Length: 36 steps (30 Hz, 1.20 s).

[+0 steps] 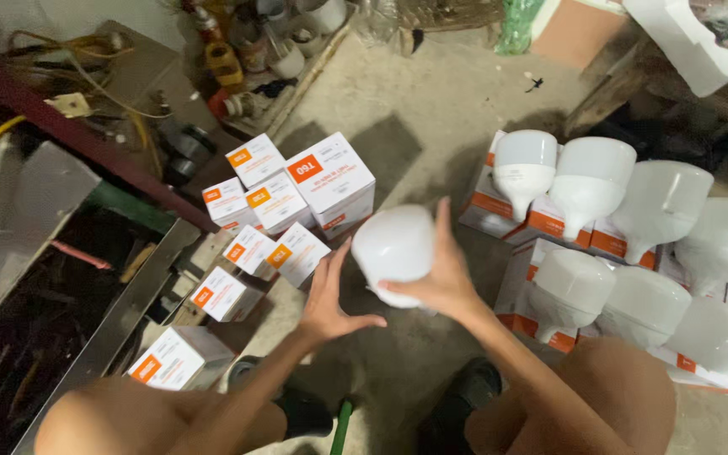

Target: The person places large LED light bulbs into cardboard boxes and closes the lids by hand while organizing them on the floor.

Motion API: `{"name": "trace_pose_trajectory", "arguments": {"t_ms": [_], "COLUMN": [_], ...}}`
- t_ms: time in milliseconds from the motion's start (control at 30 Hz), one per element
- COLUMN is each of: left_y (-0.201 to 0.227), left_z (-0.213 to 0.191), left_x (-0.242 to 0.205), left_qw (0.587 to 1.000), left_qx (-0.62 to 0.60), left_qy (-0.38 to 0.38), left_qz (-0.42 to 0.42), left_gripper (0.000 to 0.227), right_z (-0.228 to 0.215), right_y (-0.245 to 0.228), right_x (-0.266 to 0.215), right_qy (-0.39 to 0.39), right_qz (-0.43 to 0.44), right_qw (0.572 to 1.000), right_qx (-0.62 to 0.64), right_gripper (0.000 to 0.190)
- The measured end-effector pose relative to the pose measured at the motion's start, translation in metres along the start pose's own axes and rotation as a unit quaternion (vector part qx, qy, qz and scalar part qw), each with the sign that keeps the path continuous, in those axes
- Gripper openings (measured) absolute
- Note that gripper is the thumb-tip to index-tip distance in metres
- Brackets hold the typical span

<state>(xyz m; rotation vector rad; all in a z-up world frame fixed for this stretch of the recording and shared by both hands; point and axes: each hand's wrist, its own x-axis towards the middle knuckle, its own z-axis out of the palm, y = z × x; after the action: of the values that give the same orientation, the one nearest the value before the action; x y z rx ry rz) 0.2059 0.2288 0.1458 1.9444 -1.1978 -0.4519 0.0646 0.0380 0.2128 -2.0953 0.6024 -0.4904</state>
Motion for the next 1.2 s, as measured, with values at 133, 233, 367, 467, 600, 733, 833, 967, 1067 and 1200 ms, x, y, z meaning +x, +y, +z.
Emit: {"name": "trace_pose_trajectory", "arguments": {"t_ms": [133,233,367,467,600,733,833,967,1067,1200], "left_y": [0.02,0.027,0.036,0.039,0.045,0.045,0.042,0.027,0.011,-0.007], "left_z": [-0.053,-0.066,-0.065,-0.051,-0.048,-0.045,-0.025,-0.005,0.011,0.027], "left_x": [-0.005,0.003,0.02,0.036,0.042,0.046,0.04,0.023,0.02,0.015], "left_qw": [0.993,0.988,0.972,0.985,0.98,0.951,0.94,0.917,0.908,0.902], "left_qx": [-0.113,-0.095,-0.089,-0.091,-0.006,0.079,0.136,0.182,0.216,0.246], "left_qy": [-0.019,-0.118,-0.189,-0.144,-0.188,-0.286,-0.301,-0.345,-0.354,-0.35], "left_qz": [-0.003,-0.042,-0.109,-0.027,-0.061,-0.085,-0.084,-0.081,-0.05,-0.051], "left_gripper": [0.139,0.127,0.13,0.122,0.119,0.12,0.123,0.119,0.126,0.134], "right_z": [0.029,0.047,0.05,0.043,0.008,-0.021,-0.012,0.024,0.033,0.041], "right_y": [-0.023,-0.022,-0.008,0.006,0.038,0.083,0.1,0.11,0.122,0.146], "right_x": [-0.022,-0.033,-0.024,-0.03,-0.015,0.0,0.008,0.01,0.009,0.004], "right_qy": [-0.064,-0.101,-0.098,-0.092,-0.226,-0.177,-0.218,-0.218,-0.202,-0.174], "right_qz": [-0.137,-0.106,-0.17,-0.166,-0.156,-0.162,0.066,0.061,0.047,0.008], "right_qw": [0.988,0.987,0.974,0.973,0.939,0.897,0.909,0.911,0.912,0.926], "right_qx": [0.036,-0.067,-0.109,-0.131,-0.209,-0.371,-0.35,-0.345,-0.354,-0.335], "right_gripper": [0.161,0.153,0.145,0.138,0.142,0.126,0.133,0.145,0.144,0.134]}}
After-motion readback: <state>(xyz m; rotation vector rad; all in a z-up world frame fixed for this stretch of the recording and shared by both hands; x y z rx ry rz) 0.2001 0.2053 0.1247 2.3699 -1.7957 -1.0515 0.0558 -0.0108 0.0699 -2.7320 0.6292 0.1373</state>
